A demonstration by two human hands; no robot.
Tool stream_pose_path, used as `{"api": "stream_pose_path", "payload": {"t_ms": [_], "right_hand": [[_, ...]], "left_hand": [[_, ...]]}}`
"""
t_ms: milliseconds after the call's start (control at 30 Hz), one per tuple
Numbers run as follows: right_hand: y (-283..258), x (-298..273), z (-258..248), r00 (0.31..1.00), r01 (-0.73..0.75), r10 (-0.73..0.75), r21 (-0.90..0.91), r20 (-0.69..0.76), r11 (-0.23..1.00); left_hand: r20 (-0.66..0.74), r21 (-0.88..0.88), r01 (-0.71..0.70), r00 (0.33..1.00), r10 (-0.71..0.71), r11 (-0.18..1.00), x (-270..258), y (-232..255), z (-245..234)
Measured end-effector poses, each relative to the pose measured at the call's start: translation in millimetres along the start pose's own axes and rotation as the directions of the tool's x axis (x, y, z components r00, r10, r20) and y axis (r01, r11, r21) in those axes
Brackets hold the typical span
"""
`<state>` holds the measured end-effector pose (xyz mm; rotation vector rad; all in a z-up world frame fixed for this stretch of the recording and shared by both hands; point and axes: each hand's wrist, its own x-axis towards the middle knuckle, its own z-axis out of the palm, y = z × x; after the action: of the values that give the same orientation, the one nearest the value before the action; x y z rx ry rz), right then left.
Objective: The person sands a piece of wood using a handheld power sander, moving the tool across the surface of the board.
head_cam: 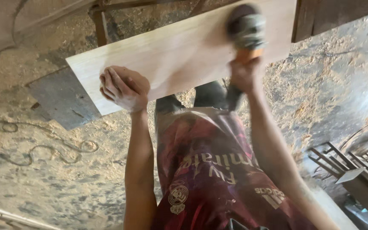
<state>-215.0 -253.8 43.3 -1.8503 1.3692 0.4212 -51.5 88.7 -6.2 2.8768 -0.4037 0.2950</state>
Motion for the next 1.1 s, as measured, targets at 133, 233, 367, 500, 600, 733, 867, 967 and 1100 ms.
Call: {"api": "stream_pose_path", "payload": {"t_ms": [133, 233, 367, 500, 600, 733, 867, 967, 1100], "right_hand": [[-50.1, -64.8, 37.3, 0.946, 0.233, -0.257, 0.137, 0.196, 0.963], [-55.9, -74.6, 32.1, 0.926, 0.285, -0.279, 0.014, 0.253, 0.958], [-13.2, -40.4, -15.9, 0.966, -0.053, 0.059, -0.029, 0.253, 0.998], [42.0, -8.4, -71.3, 0.988, 0.153, -0.152, 0.089, -0.028, 0.984], [59.9, 20.1, -94.9, 0.995, 0.052, -0.038, 0.159, -0.091, 0.986], [55.5, 37.6, -107.8, 0.988, -0.04, 0.104, 0.469, -0.112, 0.882], [40.7, 24.8, -61.0, 0.994, 0.093, -0.069, 0.362, -0.08, 0.928], [15.8, -8.3, -8.5, 0.986, 0.167, -0.166, 0.128, -0.02, 0.978], [-25.7, -56.5, 28.4, 0.953, 0.239, -0.26, 0.145, 0.153, 0.96]], "left_hand": [[-0.032, -0.004, -0.029, 0.999, 0.029, 1.0, 2.8, -0.3, -2.2], [-0.04, -0.036, -0.041, 0.998, 0.039, 0.999, 4.3, -1.9, -3.8], [-0.031, -0.045, -0.022, 0.999, 0.02, 0.999, 3.3, -3.6, -4.3], [-0.039, -0.066, -0.028, 0.999, 0.025, 0.997, -1.5, -5.5, 1.3], [-0.083, -0.051, -0.03, 0.996, 0.026, 0.998, 0.2, -13.5, 15.9], [-0.028, -0.046, -0.042, 0.999, 0.04, 0.998, -5.9, -15.5, 14.0], [0.046, -0.038, -0.059, 0.997, 0.061, 0.998, -4.2, -14.0, 10.8], [0.202, -0.067, -0.098, 0.973, 0.11, 0.993, -8.2, -22.9, -9.8], [0.316, -0.179, -0.18, 0.921, 0.23, 0.967, -11.3, -42.2, -28.5]]}}
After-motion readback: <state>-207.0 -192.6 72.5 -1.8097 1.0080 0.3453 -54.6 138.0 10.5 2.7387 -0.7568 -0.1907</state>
